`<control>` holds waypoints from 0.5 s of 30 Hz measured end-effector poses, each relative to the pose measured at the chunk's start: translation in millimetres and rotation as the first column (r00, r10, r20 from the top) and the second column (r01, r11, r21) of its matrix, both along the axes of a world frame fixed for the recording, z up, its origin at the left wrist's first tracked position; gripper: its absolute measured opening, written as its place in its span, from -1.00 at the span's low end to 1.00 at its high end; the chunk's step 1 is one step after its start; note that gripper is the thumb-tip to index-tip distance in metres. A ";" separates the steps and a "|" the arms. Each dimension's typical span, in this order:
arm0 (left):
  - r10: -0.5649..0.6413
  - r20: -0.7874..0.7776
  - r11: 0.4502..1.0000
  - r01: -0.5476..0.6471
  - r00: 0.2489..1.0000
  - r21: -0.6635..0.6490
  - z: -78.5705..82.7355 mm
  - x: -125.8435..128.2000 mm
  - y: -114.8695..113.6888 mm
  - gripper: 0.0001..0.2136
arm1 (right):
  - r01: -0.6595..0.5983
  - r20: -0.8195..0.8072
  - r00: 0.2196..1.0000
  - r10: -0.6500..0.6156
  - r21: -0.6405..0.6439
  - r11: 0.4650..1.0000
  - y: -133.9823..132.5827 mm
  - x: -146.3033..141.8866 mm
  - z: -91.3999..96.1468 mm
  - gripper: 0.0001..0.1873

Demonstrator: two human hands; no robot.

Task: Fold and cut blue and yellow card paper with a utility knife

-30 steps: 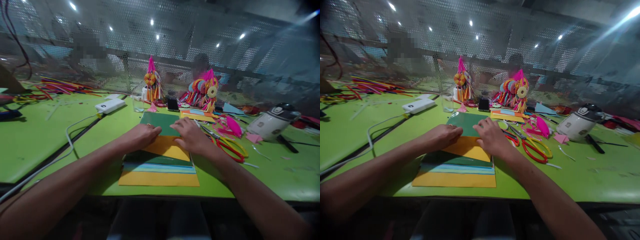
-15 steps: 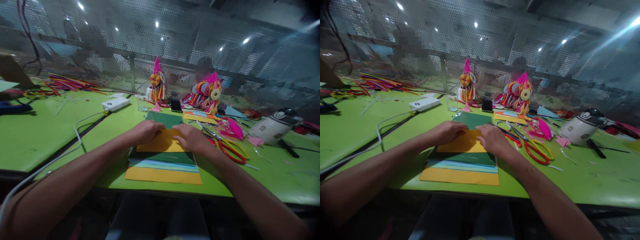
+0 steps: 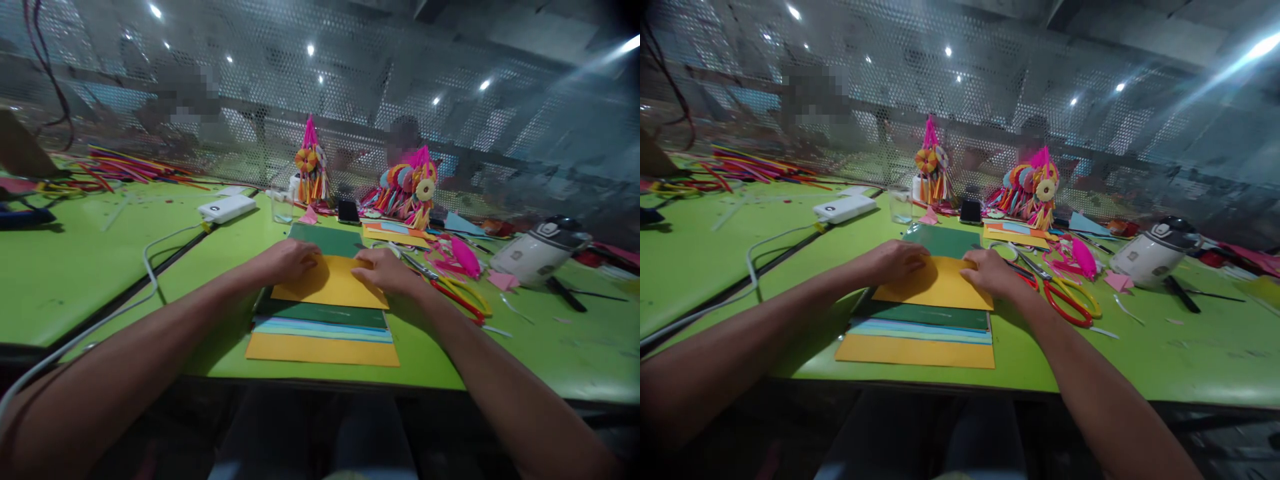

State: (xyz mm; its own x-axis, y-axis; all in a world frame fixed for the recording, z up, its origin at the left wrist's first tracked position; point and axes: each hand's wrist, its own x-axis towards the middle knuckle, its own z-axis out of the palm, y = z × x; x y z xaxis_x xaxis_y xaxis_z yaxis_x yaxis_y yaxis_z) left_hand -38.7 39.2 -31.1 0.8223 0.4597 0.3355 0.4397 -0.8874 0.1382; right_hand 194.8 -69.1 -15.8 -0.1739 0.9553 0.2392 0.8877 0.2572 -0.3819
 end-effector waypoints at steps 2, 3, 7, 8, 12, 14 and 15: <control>-0.006 -0.011 0.999 0.007 1.000 0.049 2.9 0.6 -2.1 -0.80 | -0.002 -0.042 0.999 0.001 -0.015 1.000 0.2 0.5 0.1 -0.89; -0.007 -0.023 0.997 0.009 1.000 0.079 5.4 1.3 -4.6 -0.80 | -0.006 -0.070 0.998 0.004 -0.023 1.000 0.4 -0.1 -0.1 -0.89; -0.004 -0.072 0.990 0.014 0.997 0.141 14.5 8.1 -19.5 -0.78 | -0.034 -0.176 0.984 0.034 0.002 0.999 4.4 -9.0 -7.5 -0.89; 0.001 -0.081 0.991 0.010 0.997 0.134 15.2 10.0 -22.5 -0.78 | -0.044 -0.185 0.981 0.050 0.034 0.998 6.5 -12.2 -10.8 -0.90; 0.027 -0.076 0.995 -0.020 0.997 0.101 8.4 13.7 -24.5 -0.79 | -0.091 -0.148 0.982 0.121 0.195 0.976 15.9 -16.7 -18.3 -0.90; 0.015 -0.060 0.993 -0.008 0.998 0.114 1.7 13.4 -20.2 -0.78 | -0.030 -0.142 0.988 0.066 0.246 0.969 18.4 -6.8 -13.1 -0.84; 0.002 -0.059 0.992 0.005 0.998 0.129 -1.8 13.2 -17.4 -0.78 | 0.032 -0.147 0.989 0.007 0.260 0.965 18.2 1.9 -8.1 -0.83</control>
State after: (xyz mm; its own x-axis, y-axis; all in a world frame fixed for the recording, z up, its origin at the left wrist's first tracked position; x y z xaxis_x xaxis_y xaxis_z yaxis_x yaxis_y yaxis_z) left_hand -25.5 21.7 -32.8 0.8430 0.4146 0.3427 0.4424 -0.8968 -0.0032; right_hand 196.8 -50.9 -23.9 -0.1074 0.8578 0.5026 0.8311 0.3549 -0.4281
